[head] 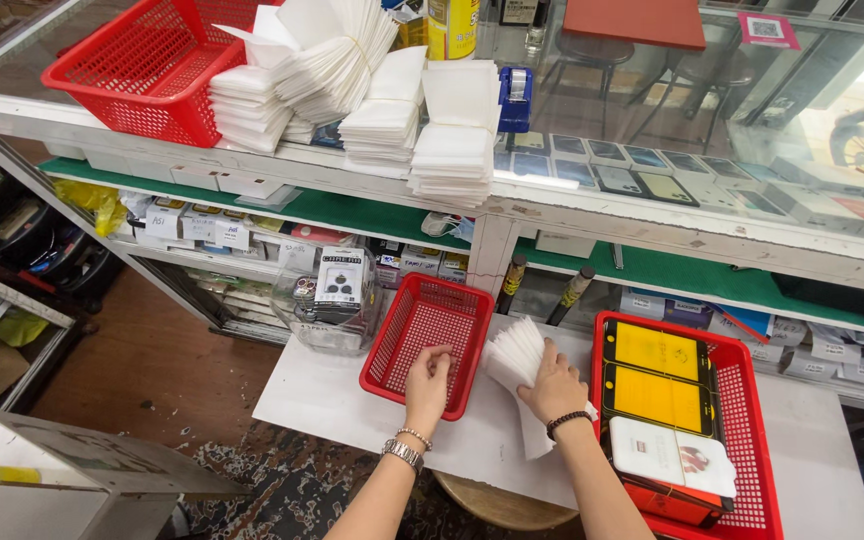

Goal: The person organizes small items at a service desk. They place white paper sheets into a red basket, then handle several small packaged items, including camera lens filters, and arrange them in the same basket. The person also stacks and moves stacks of white paper and places them on the counter.

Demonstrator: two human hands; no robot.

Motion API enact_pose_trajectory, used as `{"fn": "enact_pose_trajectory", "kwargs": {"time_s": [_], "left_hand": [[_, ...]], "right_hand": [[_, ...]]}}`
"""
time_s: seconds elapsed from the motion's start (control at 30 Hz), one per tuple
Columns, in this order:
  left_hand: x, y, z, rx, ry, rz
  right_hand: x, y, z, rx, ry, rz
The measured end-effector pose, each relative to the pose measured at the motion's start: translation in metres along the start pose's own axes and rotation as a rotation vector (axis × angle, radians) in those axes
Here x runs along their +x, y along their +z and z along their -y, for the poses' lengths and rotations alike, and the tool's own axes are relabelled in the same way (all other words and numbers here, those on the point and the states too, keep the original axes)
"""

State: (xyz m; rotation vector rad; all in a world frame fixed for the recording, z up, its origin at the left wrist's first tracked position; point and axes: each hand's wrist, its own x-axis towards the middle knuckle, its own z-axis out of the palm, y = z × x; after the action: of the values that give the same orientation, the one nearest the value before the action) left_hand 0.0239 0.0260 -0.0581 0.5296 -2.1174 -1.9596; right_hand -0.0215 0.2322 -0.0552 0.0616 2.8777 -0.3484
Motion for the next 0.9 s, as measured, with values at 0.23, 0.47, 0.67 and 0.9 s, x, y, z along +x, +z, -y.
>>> {"fn": "enact_pose_trajectory", "kwargs": {"time_s": [0.23,0.47,0.67,0.9], "left_hand": [[-0.013,0.025,0.003,0.058,0.004,0.196],[0.002,0.029,-0.046,-0.212,-0.353,0.558],[0.002,0.045,-0.061,-0.333,-0.356,0.34],[0.0,0.04,-0.042,-0.326,-0.363,0.34]], "right_hand": [[-0.008,0.007,-0.002,0.252,-0.019,-0.029],[-0.006,-0.048,-0.018,1.364,-0.068,0.583],[-0.022,-0.043,0.008,1.383,0.013,0.478],[-0.012,-0.029,-0.001,1.506,-0.01,0.349]]}}
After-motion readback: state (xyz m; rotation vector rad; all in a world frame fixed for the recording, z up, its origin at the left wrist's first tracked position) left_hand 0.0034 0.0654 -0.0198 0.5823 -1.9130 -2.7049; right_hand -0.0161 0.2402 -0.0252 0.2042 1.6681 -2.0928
